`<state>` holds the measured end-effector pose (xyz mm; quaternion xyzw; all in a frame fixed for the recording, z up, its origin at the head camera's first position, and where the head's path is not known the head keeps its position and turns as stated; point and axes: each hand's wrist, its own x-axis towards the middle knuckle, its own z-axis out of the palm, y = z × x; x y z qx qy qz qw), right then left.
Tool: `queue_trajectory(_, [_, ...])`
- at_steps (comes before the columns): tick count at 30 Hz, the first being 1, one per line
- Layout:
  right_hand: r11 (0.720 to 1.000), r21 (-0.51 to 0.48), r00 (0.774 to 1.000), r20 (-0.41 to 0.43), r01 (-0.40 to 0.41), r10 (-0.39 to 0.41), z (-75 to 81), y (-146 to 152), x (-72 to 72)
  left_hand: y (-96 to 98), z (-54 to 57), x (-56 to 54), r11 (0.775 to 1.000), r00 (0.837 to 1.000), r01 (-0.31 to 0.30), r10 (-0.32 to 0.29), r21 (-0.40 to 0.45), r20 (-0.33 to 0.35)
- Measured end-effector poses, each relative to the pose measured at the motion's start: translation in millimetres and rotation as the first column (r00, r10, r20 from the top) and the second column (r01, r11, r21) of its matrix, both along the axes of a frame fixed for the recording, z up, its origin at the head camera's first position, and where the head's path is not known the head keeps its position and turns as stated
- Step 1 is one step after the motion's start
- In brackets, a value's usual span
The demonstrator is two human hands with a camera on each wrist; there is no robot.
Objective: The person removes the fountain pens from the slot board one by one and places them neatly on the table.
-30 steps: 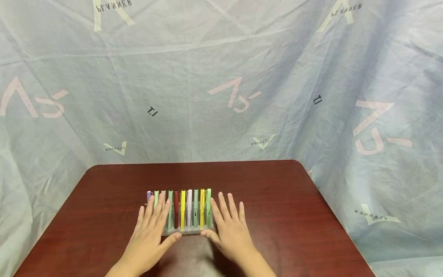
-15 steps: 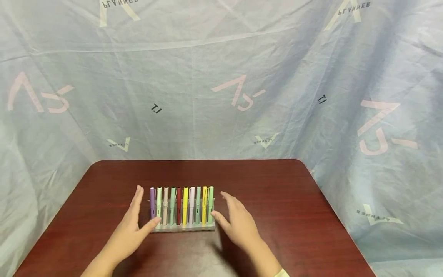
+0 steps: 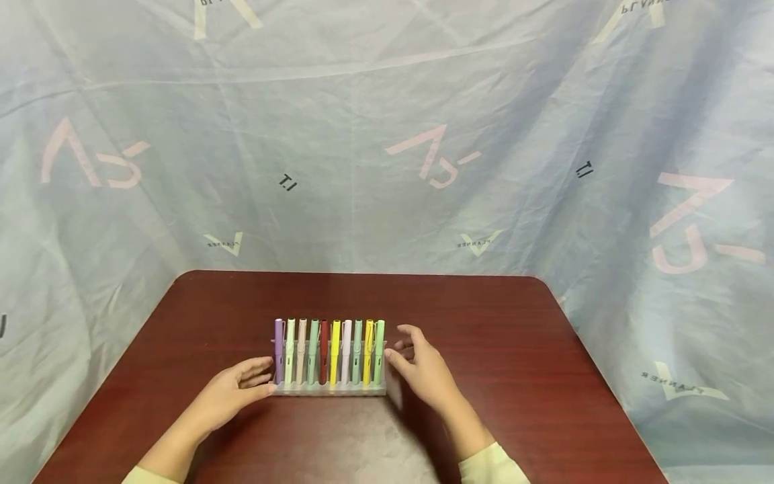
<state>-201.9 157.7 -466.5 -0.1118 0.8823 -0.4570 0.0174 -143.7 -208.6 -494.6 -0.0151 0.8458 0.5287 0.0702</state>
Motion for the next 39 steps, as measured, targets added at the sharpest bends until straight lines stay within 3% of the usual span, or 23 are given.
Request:
queue_trajectory(6, [0.988,-0.154,0.994,0.096,-0.030,0.045,-7.5,-4,-10.6,1.9,-4.9,-6.7,0.997,1.000,-0.019,0.019,-0.078,0.002])
queue_trajectory(11, [0.979,-0.200,0.989,0.136,-0.034,0.062,-13.9,-10,-13.7,2.8,-6.1,-8.5,0.982,0.999,-0.025,0.018,-0.186,-0.037])
queue_trajectory(19, [0.981,-0.187,0.991,0.110,-0.054,0.075,-20.6,-20,-14.3,5.5,-7.1,-7.9,0.948,0.993,-0.027,-0.012,-0.316,-0.120])
queue_trajectory(26, [0.993,-0.120,0.998,0.055,-0.014,0.020,-25.2,-23,-12.3,7.7,-7.3,-5.4,0.934,0.989,-0.018,-0.036,-0.356,-0.145])
queue_trajectory(31, [0.986,-0.165,0.999,0.036,0.026,-0.020,-22.5,-21,-10.5,9.2,-6.5,-4.6,0.920,0.984,-0.008,-0.062,-0.391,-0.168])
queue_trajectory(39, [0.962,-0.270,0.999,0.031,0.049,-0.043,-5.5,-8,-13.0,9.4,-4.3,-4.8,0.921,0.987,-0.005,-0.058,-0.390,-0.150])
